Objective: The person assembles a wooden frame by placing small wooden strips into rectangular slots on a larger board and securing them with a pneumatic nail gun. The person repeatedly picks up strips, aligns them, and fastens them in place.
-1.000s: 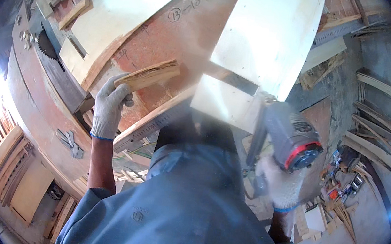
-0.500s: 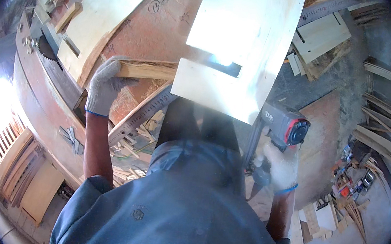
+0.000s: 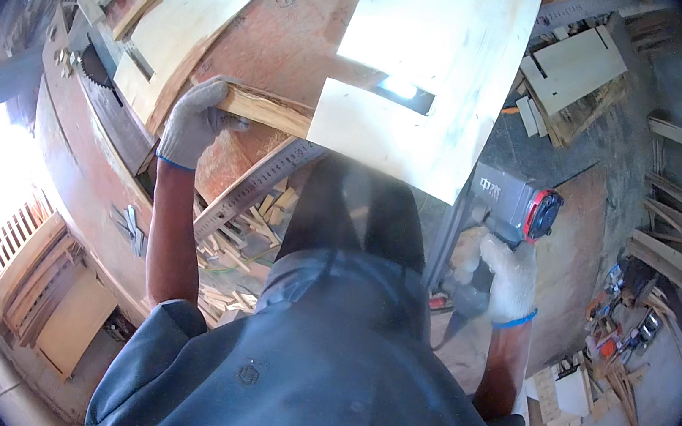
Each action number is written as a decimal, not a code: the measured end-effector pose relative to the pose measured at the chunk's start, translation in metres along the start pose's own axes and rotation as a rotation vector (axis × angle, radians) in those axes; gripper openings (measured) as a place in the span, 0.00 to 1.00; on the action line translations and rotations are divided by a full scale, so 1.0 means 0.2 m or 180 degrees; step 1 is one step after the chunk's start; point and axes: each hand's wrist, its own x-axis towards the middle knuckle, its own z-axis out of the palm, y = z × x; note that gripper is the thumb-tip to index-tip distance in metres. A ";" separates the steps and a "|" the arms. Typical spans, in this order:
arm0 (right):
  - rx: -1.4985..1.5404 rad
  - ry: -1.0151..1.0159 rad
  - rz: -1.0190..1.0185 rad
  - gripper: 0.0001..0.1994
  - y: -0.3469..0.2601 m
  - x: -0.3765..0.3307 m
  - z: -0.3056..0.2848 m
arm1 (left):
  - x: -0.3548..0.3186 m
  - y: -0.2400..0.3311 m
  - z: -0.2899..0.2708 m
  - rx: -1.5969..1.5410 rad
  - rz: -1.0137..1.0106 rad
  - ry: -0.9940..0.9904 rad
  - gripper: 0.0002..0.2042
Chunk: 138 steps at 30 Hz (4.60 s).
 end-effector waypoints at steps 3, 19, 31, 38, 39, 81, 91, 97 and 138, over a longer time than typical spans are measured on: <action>-0.0025 -0.0057 -0.0101 0.19 0.01 -0.01 0.04 | 0.04 -0.02 -0.05 -0.0145 -0.0079 -0.0103 0.19; -0.0278 0.0283 -0.0424 0.20 0.11 -0.07 0.20 | 0.16 -0.10 0.09 0.2999 0.2238 -0.0941 0.21; -0.0209 0.0353 -0.0280 0.17 0.08 -0.12 0.30 | -0.07 -0.11 0.36 0.0144 0.0568 -0.0825 0.35; -0.0175 0.0273 -0.0297 0.17 0.11 -0.12 0.29 | -0.11 -0.15 0.35 0.0117 0.0658 -0.0538 0.43; -0.0176 0.0267 -0.0294 0.17 0.10 -0.12 0.29 | -0.11 -0.14 0.36 0.0154 0.0615 -0.0533 0.42; -0.0609 0.0389 -0.0378 0.18 0.13 -0.12 0.35 | -0.16 -0.14 0.47 0.0870 0.1325 -0.0513 0.32; -0.0714 0.0452 -0.0341 0.16 0.11 -0.12 0.39 | -0.09 -0.23 0.38 0.1331 0.1438 -0.0544 0.34; -0.0876 0.0394 -0.0391 0.19 0.13 -0.12 0.38 | -0.04 -0.31 0.31 0.1415 0.1749 -0.0534 0.34; -0.1777 0.0081 -0.0603 0.26 -0.01 -0.32 0.67 | -0.03 -0.34 0.28 0.0409 0.1575 -0.0929 0.28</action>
